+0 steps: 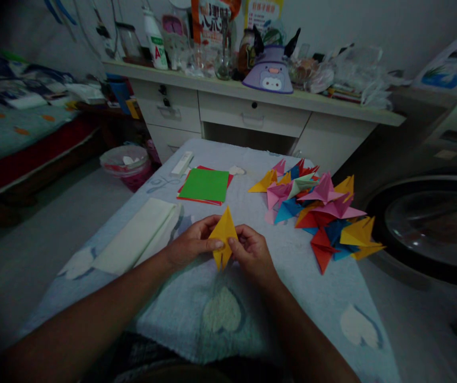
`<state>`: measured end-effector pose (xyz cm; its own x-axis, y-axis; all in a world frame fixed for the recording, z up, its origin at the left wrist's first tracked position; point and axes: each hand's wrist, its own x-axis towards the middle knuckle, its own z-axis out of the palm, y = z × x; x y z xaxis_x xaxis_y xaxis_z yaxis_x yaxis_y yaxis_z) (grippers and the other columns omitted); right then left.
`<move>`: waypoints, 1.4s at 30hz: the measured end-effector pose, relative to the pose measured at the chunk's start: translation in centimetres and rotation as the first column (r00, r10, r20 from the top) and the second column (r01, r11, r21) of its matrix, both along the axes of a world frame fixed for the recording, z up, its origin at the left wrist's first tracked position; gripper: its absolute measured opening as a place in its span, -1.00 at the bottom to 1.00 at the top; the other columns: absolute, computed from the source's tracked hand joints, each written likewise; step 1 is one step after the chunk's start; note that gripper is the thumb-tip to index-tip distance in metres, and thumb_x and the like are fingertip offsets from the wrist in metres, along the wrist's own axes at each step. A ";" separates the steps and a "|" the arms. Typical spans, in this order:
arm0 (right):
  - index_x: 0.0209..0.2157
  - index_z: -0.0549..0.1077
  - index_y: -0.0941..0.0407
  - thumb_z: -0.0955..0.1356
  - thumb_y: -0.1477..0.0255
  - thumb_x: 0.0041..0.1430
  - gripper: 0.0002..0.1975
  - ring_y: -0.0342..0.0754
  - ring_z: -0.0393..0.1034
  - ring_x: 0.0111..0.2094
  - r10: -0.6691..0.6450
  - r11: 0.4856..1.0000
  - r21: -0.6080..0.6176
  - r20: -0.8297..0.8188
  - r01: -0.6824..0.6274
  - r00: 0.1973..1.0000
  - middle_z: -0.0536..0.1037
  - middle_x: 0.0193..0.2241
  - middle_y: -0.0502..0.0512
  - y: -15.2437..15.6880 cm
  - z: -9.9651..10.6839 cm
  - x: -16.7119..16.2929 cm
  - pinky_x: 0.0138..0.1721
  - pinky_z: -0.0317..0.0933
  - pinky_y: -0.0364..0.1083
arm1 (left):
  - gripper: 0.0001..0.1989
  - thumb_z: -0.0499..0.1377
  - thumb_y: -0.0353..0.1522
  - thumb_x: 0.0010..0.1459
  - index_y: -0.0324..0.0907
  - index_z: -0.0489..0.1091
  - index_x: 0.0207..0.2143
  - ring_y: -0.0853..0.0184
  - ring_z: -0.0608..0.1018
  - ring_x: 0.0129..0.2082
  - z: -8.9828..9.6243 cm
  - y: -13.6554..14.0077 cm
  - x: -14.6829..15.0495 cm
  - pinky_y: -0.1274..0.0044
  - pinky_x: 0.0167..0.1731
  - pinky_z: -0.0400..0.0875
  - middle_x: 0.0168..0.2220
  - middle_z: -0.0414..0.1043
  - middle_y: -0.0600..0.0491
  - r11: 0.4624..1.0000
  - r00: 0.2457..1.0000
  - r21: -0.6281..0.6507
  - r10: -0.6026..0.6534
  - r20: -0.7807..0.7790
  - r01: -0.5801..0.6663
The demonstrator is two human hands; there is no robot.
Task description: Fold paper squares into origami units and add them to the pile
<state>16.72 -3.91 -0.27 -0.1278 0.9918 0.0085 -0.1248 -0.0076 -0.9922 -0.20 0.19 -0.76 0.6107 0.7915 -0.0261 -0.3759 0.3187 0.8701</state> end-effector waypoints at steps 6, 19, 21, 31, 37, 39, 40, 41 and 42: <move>-0.37 0.42 0.10 0.47 0.20 -0.01 -0.71 -0.20 0.29 -0.58 0.004 0.999 -0.040 -0.033 -0.005 0.999 0.47 -0.53 -0.05 0.1 0.0 0.1 -0.55 0.22 -0.21 | -0.62 0.42 -0.34 -0.16 -0.23 0.38 -0.29 0.48 0.45 -0.45 0.4 0.0 0.0 0.63 -0.41 0.31 -0.40 0.42 0.12 0.996 0.992 0.032 0.081 -0.095 -0.078; -0.35 0.43 0.08 0.43 0.19 0.07 -0.75 -0.11 0.35 -0.44 -0.017 1.000 0.001 0.013 0.017 1.000 0.46 -0.45 -0.02 0.3 -0.5 0.2 -0.39 0.24 -0.13 | -0.70 0.28 -0.19 -0.01 -0.22 0.35 -0.37 0.50 0.28 -0.55 -0.1 -0.3 0.2 0.62 -0.54 0.15 -0.52 0.22 0.18 0.954 0.923 0.292 0.053 -0.382 0.066; -0.34 0.42 0.07 0.43 0.16 0.05 -0.72 -0.08 0.36 -0.42 -0.023 1.000 -0.005 0.029 0.024 0.999 0.47 -0.43 0.00 0.3 -0.3 0.2 -0.39 0.26 -0.11 | -0.73 0.26 -0.20 0.03 -0.22 0.35 -0.37 0.49 0.29 -0.54 -0.1 -0.4 0.3 0.62 -0.54 0.15 -0.51 0.23 0.17 0.949 0.912 0.306 0.057 -0.407 0.077; -0.44 0.38 0.09 0.44 0.24 0.05 -0.76 -0.20 0.22 -0.60 -0.120 0.991 0.052 0.003 0.119 0.993 0.34 -0.61 -0.11 0.8 -0.7 1.4 -0.56 0.12 -0.19 | -0.87 0.19 -0.34 -0.02 -0.21 0.35 -0.39 0.46 0.34 -0.54 0.2 -0.6 0.3 0.62 -0.55 0.17 -0.52 0.27 0.18 0.937 0.873 0.337 0.085 -0.480 0.094; -0.44 0.42 0.11 0.44 0.25 0.05 -0.77 -0.17 0.28 -0.61 -0.191 0.981 0.026 -0.034 0.192 0.981 0.40 -0.65 -0.08 1.2 -0.6 2.2 -0.56 0.17 -0.18 | -0.78 0.28 -0.31 -0.06 -0.24 0.37 -0.39 0.43 0.44 -0.48 0.2 0.3 -0.3 0.62 -0.49 0.23 -0.45 0.41 0.12 0.967 0.916 0.251 0.134 -0.379 -0.038; -0.43 0.41 0.11 0.44 0.25 0.04 -0.77 -0.17 0.27 -0.62 -0.218 0.976 0.016 -0.025 0.219 0.976 0.40 -0.66 -0.09 1.3 -0.5 2.4 -0.56 0.17 -0.17 | -0.74 0.33 -0.32 -0.10 -0.23 0.35 -0.39 0.43 0.46 -0.46 0.3 0.5 -0.5 0.62 -0.46 0.27 -0.44 0.43 0.12 0.971 0.931 0.215 0.173 -0.322 -0.107; -0.43 0.41 0.11 0.45 0.25 0.03 -0.77 -0.17 0.27 -0.63 -0.229 0.973 0.011 -0.016 0.230 0.973 0.40 -0.66 -0.09 1.3 -0.5 2.5 -0.57 0.17 -0.17 | -0.72 0.34 -0.33 -0.12 -0.23 0.35 -0.38 0.43 0.47 -0.46 0.4 0.5 -0.6 0.61 -0.44 0.28 -0.43 0.44 0.12 0.969 0.933 0.197 0.205 -0.297 -0.150; -0.43 0.41 0.11 0.45 0.25 0.03 -0.76 -0.18 0.26 -0.63 -0.236 0.972 0.008 -0.004 0.236 0.972 0.39 -0.66 -0.09 1.4 -0.5 2.6 -0.57 0.17 -0.17 | -0.70 0.36 -0.34 -0.13 -0.23 0.34 -0.37 0.42 0.49 -0.45 0.6 0.6 -0.7 0.61 -0.42 0.30 -0.42 0.46 0.11 0.964 0.931 0.181 0.242 -0.274 -0.197; -0.43 0.40 0.11 0.45 0.25 0.02 -0.76 -0.19 0.24 -0.64 -0.234 0.972 0.009 0.011 0.234 0.972 0.38 -0.66 -0.10 1.4 -0.5 2.6 -0.57 0.15 -0.18 | -0.68 0.37 -0.35 -0.14 -0.22 0.34 -0.34 0.42 0.50 -0.44 0.7 0.6 -0.9 0.60 -0.40 0.31 -0.40 0.47 0.11 0.954 0.926 0.167 0.285 -0.249 -0.249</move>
<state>19.30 -2.51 -0.75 0.1079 0.9940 0.0156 -0.1105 0.0276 -0.9935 -1.06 0.83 -0.06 0.3607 0.9316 -0.0447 -0.1791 0.1162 0.9769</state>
